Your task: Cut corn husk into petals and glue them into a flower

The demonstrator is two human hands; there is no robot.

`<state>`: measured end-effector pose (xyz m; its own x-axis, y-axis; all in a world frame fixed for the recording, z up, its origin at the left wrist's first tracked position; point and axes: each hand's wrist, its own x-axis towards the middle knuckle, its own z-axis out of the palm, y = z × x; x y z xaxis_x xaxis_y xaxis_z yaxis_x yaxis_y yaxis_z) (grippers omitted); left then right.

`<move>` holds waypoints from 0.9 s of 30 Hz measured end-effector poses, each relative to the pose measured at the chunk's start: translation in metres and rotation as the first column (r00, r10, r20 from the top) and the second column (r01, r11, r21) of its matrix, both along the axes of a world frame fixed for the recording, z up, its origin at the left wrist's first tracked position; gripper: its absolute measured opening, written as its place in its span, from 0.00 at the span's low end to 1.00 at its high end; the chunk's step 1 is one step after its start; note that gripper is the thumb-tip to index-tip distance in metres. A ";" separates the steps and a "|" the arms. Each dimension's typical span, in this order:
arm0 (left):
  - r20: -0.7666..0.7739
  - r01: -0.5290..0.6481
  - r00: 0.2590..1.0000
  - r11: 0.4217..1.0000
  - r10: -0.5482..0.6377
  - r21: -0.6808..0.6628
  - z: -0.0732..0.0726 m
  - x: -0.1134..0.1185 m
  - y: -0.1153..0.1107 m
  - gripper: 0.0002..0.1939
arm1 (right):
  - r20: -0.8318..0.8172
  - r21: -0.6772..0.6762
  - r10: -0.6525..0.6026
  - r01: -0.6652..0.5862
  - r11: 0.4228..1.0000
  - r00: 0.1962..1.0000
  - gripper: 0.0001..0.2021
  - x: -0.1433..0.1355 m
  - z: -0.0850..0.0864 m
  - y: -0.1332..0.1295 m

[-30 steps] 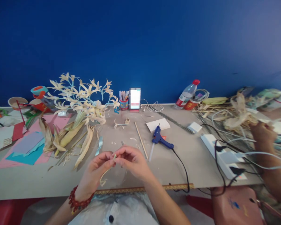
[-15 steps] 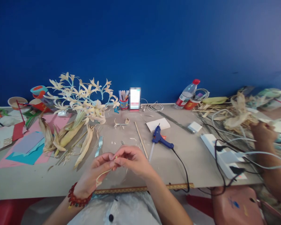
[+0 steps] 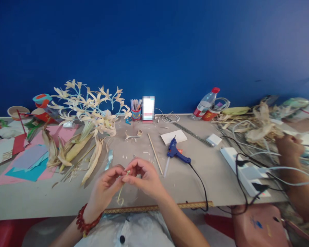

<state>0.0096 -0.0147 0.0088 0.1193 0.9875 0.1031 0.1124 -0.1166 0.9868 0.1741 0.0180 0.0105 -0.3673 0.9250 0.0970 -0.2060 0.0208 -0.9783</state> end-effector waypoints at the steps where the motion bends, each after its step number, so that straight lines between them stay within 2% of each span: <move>1: 0.035 0.010 0.999 0.999 -0.008 -0.032 -0.001 0.000 0.000 0.10 | -0.013 -0.001 0.038 -0.038 0.999 0.999 0.12 0.001 0.000 0.001; 3: 0.066 0.011 0.998 0.997 -0.006 -0.071 -0.003 -0.001 0.000 0.11 | -0.016 0.011 0.086 -0.086 0.996 0.996 0.12 0.004 0.000 0.002; 6: 0.046 0.000 0.999 0.998 0.003 -0.069 -0.002 -0.002 -0.001 0.10 | 0.001 0.050 0.067 -0.067 0.996 0.998 0.09 0.006 -0.001 0.003; 13: -0.120 -0.065 0.989 0.989 0.081 0.136 0.003 0.001 0.000 0.06 | -0.002 0.028 -0.094 0.094 0.995 0.996 0.13 -0.006 -0.003 -0.002; 16: -0.141 -0.071 0.985 0.984 0.095 0.165 0.004 0.001 -0.001 0.06 | 0.003 0.028 -0.151 0.151 0.988 0.989 0.15 -0.009 -0.003 -0.003; 18: -0.115 -0.068 0.990 0.989 0.083 0.131 0.002 0.001 -0.001 0.06 | -0.020 0.000 -0.122 0.122 0.992 0.992 0.15 -0.009 -0.004 -0.003; 22: 0.036 -0.021 0.999 0.999 0.022 -0.043 -0.002 0.000 -0.001 0.09 | -0.099 -0.091 -0.005 -0.004 0.996 0.995 0.13 -0.004 -0.005 -0.002; 25: 0.114 0.015 0.993 0.993 -0.001 -0.116 -0.003 0.001 -0.001 0.11 | -0.074 -0.083 -0.009 0.003 0.997 0.997 0.11 -0.002 -0.007 -0.002; 27: 0.106 0.011 0.994 0.993 0.001 -0.117 -0.004 0.002 -0.001 0.11 | -0.065 -0.068 -0.040 0.035 0.997 0.997 0.12 -0.003 -0.008 -0.002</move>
<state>0.0112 -0.0153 0.0050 0.1190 0.9929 -0.0006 0.0061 -0.0001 1.0000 0.1712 0.0157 0.0029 -0.3268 0.9433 0.0574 -0.2710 -0.0354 -0.9619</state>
